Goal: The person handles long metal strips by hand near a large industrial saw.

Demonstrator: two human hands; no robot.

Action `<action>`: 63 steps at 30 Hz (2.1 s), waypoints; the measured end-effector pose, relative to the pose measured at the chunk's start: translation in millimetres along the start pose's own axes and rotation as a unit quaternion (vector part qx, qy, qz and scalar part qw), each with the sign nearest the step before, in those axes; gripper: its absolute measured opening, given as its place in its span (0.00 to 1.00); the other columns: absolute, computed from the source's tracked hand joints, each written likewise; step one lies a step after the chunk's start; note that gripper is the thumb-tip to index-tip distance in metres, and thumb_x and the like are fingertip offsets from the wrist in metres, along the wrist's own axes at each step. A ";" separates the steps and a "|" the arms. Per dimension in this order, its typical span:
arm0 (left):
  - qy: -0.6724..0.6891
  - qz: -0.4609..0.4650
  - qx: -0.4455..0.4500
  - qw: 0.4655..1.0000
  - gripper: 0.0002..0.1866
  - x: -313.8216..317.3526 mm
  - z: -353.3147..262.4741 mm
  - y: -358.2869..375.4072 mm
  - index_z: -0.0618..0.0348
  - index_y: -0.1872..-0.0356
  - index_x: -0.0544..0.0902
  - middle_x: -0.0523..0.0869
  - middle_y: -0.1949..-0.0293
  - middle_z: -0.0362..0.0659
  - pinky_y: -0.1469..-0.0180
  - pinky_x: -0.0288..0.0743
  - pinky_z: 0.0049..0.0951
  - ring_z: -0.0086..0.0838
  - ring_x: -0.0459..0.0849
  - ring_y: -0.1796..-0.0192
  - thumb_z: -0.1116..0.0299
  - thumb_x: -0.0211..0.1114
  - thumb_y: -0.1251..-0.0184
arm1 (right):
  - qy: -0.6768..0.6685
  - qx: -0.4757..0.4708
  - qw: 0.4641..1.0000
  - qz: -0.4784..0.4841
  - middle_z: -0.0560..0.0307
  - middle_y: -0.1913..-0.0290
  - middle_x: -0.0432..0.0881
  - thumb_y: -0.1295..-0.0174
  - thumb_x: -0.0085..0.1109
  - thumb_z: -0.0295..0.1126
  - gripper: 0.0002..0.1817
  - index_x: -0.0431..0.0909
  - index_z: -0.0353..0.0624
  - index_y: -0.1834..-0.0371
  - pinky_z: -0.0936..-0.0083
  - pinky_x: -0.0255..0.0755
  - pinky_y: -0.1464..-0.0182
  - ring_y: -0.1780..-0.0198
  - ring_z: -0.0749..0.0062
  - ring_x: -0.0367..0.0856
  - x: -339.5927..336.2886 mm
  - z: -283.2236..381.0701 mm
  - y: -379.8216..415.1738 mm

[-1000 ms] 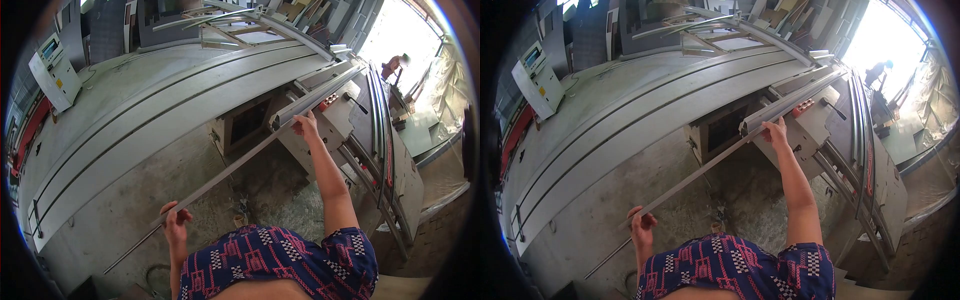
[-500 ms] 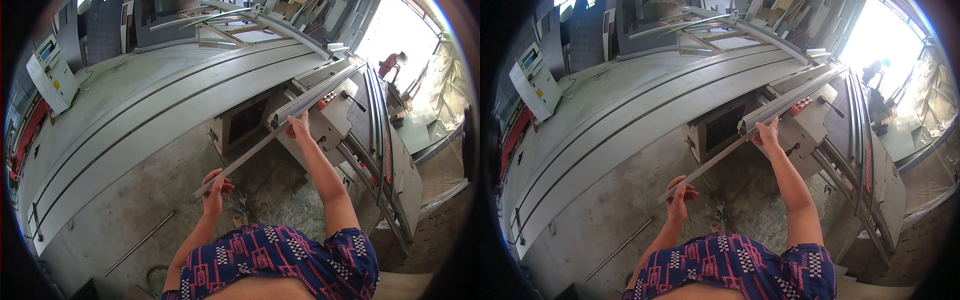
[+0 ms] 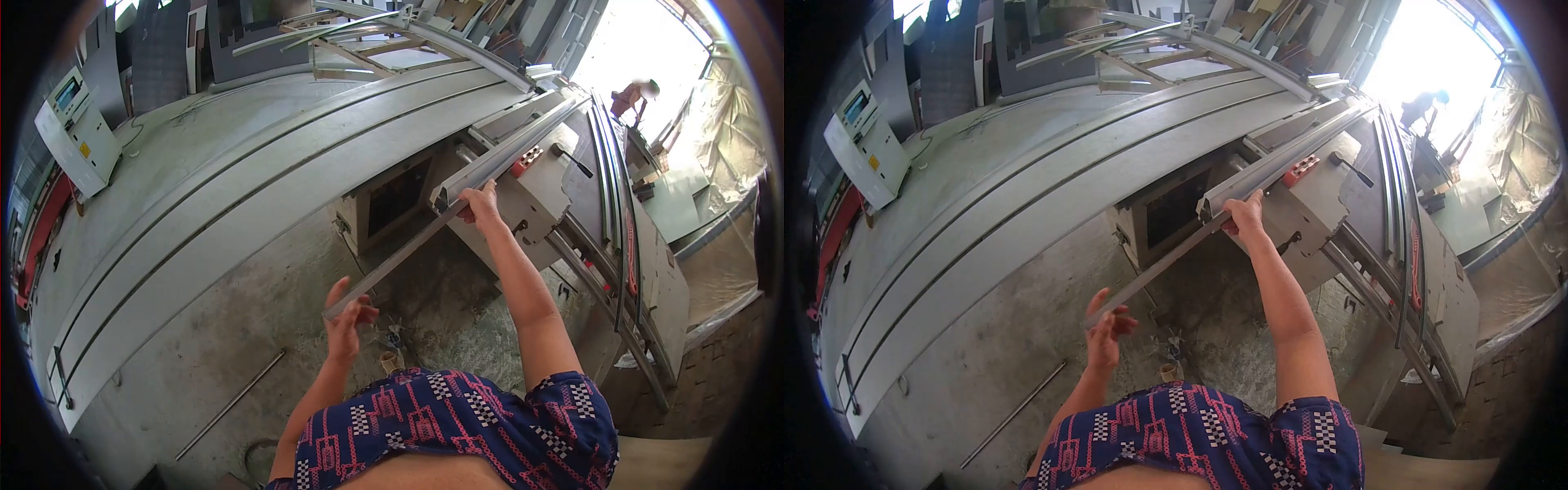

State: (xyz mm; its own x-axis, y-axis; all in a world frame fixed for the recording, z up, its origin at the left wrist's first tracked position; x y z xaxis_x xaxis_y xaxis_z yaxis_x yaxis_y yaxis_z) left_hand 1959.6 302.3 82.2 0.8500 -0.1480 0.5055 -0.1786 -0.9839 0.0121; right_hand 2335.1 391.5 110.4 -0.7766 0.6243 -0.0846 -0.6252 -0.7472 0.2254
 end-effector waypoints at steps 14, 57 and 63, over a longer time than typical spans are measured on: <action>-0.516 0.148 0.203 0.819 0.16 19.6 -61.9 7.7 0.62 0.49 0.76 0.83 0.69 0.47 0.67 0.76 0.25 0.29 0.82 0.73 0.71 0.62 0.37 | 0.063 0.003 0.998 0.007 0.50 0.78 0.74 0.50 0.59 0.26 0.25 0.55 0.42 0.53 0.73 0.65 0.89 0.86 0.67 0.75 -23.5 4.1 -24.3; -0.564 0.162 0.122 0.801 0.11 82.7 -41.4 -31.0 0.58 0.60 0.77 0.82 0.78 0.48 0.70 0.74 0.35 0.44 0.83 0.72 0.61 0.59 0.34 | 0.143 0.015 0.989 -0.011 0.46 0.73 0.79 0.41 0.61 0.38 0.51 0.30 0.47 0.26 0.67 0.68 0.89 0.85 0.63 0.78 -67.2 19.7 -75.9; -0.561 0.176 0.117 0.800 0.11 94.2 -36.9 -38.8 0.58 0.65 0.76 0.81 0.78 0.49 0.70 0.73 0.38 0.46 0.82 0.72 0.60 0.58 0.34 | 0.154 0.000 0.988 -0.011 0.44 0.76 0.80 0.40 0.59 0.38 0.51 0.28 0.46 0.26 0.65 0.71 0.87 0.84 0.59 0.79 -73.7 17.7 -93.2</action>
State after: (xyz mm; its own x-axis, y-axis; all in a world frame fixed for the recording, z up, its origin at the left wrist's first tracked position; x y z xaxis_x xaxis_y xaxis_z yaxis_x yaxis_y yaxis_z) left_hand 2028.3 330.2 161.2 0.7013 -0.2878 -0.6522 -0.5184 -0.8339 -0.1894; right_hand 2452.0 419.1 112.8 -0.7499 0.5411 -0.3806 -0.6418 -0.7347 0.2198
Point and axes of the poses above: each hand's wrist, its own y-axis away from the middle knuckle, its own x-axis out of the palm, z = x × y, the point moved 8 cm from there along -y, towards the middle knuckle
